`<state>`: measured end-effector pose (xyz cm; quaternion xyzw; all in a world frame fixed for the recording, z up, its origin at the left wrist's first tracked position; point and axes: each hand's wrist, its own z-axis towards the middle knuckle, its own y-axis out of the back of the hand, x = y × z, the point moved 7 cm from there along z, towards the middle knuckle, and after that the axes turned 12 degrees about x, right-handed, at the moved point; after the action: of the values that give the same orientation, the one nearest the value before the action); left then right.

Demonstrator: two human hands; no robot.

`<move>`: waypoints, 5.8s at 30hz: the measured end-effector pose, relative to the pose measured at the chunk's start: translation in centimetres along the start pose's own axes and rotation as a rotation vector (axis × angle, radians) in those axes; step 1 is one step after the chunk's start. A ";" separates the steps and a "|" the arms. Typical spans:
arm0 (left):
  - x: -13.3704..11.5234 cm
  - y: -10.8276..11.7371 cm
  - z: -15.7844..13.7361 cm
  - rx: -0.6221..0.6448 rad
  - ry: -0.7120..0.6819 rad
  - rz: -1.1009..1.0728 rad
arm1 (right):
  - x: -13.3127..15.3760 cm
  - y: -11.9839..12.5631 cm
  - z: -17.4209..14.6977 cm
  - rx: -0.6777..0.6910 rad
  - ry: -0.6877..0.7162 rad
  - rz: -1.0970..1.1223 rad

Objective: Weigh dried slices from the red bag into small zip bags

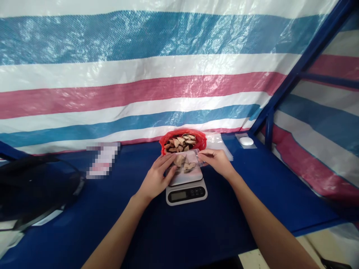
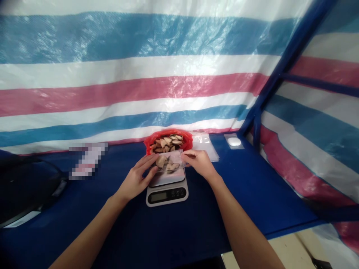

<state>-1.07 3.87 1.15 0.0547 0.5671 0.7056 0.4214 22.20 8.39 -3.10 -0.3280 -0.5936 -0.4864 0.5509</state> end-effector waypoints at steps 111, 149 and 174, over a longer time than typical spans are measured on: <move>-1.1 1.9 7.1 0.059 0.159 -0.764 | 11.3 -1.1 0.2 0.075 0.362 -0.164; 2.4 -1.7 5.3 -0.328 0.346 -1.259 | 2.1 -2.1 3.0 -0.147 0.058 0.489; 3.3 -2.1 2.6 -0.403 0.514 -1.320 | 0.8 -2.5 2.2 -0.201 0.009 0.609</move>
<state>-0.61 8.01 -1.03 -0.5437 0.4222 0.3860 0.6141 19.02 9.55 -2.70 -0.5410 -0.4148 -0.3570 0.6386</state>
